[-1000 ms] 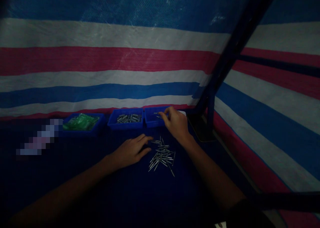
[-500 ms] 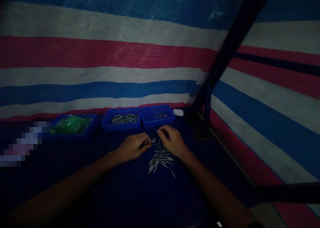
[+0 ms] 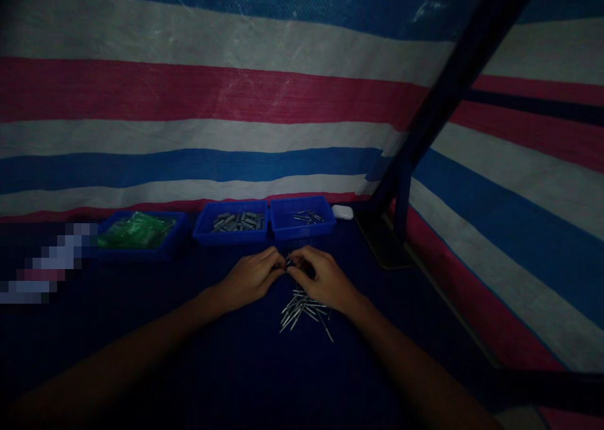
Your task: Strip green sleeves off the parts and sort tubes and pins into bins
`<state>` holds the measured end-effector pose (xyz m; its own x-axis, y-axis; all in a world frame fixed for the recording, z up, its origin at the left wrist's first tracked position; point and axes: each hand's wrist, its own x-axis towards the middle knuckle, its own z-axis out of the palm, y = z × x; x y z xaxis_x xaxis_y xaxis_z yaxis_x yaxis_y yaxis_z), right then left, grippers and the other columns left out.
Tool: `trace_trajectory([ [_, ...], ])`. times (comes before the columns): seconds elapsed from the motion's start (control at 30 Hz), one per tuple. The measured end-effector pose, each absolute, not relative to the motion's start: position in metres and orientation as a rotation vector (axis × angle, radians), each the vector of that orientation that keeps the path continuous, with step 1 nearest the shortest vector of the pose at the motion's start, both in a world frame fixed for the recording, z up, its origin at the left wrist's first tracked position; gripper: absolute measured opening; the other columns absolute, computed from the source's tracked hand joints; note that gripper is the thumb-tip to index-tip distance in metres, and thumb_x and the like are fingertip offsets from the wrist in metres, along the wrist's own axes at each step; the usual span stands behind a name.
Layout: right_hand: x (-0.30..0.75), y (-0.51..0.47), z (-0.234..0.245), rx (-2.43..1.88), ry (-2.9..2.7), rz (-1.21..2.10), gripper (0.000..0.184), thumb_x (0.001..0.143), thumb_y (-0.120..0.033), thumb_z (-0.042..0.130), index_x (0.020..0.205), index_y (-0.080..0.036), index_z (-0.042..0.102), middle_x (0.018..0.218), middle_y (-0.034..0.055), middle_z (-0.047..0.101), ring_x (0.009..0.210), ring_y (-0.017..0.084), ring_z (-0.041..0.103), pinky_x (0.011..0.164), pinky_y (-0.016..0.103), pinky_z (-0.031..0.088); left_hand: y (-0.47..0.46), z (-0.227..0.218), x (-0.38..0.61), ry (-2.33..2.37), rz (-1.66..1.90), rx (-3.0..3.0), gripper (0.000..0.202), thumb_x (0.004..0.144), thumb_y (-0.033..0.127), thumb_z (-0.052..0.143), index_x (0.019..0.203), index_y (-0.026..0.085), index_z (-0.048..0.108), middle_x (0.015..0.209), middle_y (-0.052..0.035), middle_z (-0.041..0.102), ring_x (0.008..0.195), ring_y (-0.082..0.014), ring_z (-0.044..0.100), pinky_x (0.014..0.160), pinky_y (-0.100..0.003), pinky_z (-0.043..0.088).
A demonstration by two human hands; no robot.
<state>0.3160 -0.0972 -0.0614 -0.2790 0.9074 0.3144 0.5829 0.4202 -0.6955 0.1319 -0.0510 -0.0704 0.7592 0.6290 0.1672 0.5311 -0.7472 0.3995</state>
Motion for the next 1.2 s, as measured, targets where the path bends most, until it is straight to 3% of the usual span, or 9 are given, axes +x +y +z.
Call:
trace_trajectory([
  [0.2, 0.315, -0.098, -0.063, -1.258, -2.102, 0.31, 0.006, 0.083, -0.02, 0.053, 0.084, -0.019, 0.058, 0.075, 0.0023, 0.062, 0.072, 0.016, 0.055, 0.07, 0.031, 0.041, -0.049, -0.068, 0.134, 0.954, 0.631, 2.365, 0.014, 0.09, 0.02, 0.036, 0.086, 0.017, 0.05, 0.087, -0.0031, 0.056, 0.079, -0.0146, 0.055, 0.072, -0.029, 0.044],
  [0.4, 0.315, -0.095, -0.057, -1.298, -2.014, 0.129, 0.012, 0.084, -0.021, 0.05, 0.075, -0.018, 0.057, 0.069, 0.0019, 0.06, 0.067, 0.015, 0.054, 0.065, 0.03, 0.038, -0.05, -0.062, 0.134, 0.943, 0.619, 2.31, 0.018, 0.09, 0.026, 0.038, 0.083, 0.017, 0.052, 0.082, -0.0024, 0.058, 0.075, -0.0139, 0.054, 0.068, -0.029, 0.043],
  [0.53, 0.324, -0.082, -0.038, -1.276, -1.993, -0.052, 0.022, 0.086, -0.023, 0.046, 0.065, -0.018, 0.052, 0.059, 0.0011, 0.054, 0.059, 0.014, 0.049, 0.059, 0.029, 0.035, -0.052, -0.06, 0.133, 0.924, 0.537, 2.317, 0.013, 0.085, 0.029, 0.048, 0.089, 0.018, 0.053, 0.077, -0.0001, 0.059, 0.066, -0.0125, 0.054, 0.06, -0.026, 0.041],
  [0.63, 0.328, -0.075, -0.032, -1.277, -2.027, -0.156, 0.031, 0.087, -0.022, 0.042, 0.057, -0.019, 0.048, 0.053, -0.0002, 0.046, 0.054, 0.013, 0.044, 0.055, 0.028, 0.032, -0.051, -0.061, 0.132, 0.927, 0.529, 2.287, 0.021, 0.083, 0.033, 0.051, 0.099, 0.019, 0.051, 0.076, 0.0011, 0.059, 0.063, -0.0119, 0.053, 0.058, -0.025, 0.04],
  [0.73, 0.326, -0.076, -0.04, -1.228, -2.12, -0.142, 0.035, 0.089, -0.021, 0.041, 0.054, -0.019, 0.045, 0.051, -0.0009, 0.045, 0.052, 0.012, 0.04, 0.055, 0.028, 0.03, -0.05, -0.063, 0.132, 0.951, 0.563, 2.21, 0.024, 0.084, 0.033, 0.05, 0.103, 0.019, 0.049, 0.077, 0.0013, 0.059, 0.063, -0.011, 0.052, 0.059, -0.024, 0.04],
  [0.93, 0.32, -0.086, -0.059, -1.198, -2.13, -0.031, 0.036, 0.09, -0.023, 0.042, 0.054, -0.018, 0.043, 0.051, -0.0019, 0.044, 0.051, 0.01, 0.038, 0.055, 0.027, 0.027, -0.046, -0.063, 0.13, 0.871, 0.654, 2.243, 0.013, 0.088, 0.025, 0.043, 0.084, 0.018, 0.053, 0.078, -0.0006, 0.057, 0.07, -0.0112, 0.053, 0.064, -0.023, 0.04],
  [1.2, 0.318, -0.09, -0.065, -1.215, -2.136, 0.064, 0.034, 0.09, -0.024, 0.041, 0.057, -0.018, 0.046, 0.052, -0.0017, 0.048, 0.051, 0.011, 0.042, 0.056, 0.027, 0.029, -0.046, -0.065, 0.129, 0.852, 0.664, 2.228, 0.01, 0.087, 0.023, 0.046, 0.089, 0.018, 0.054, 0.079, 0.0008, 0.058, 0.07, -0.01, 0.054, 0.064, -0.021, 0.04],
])
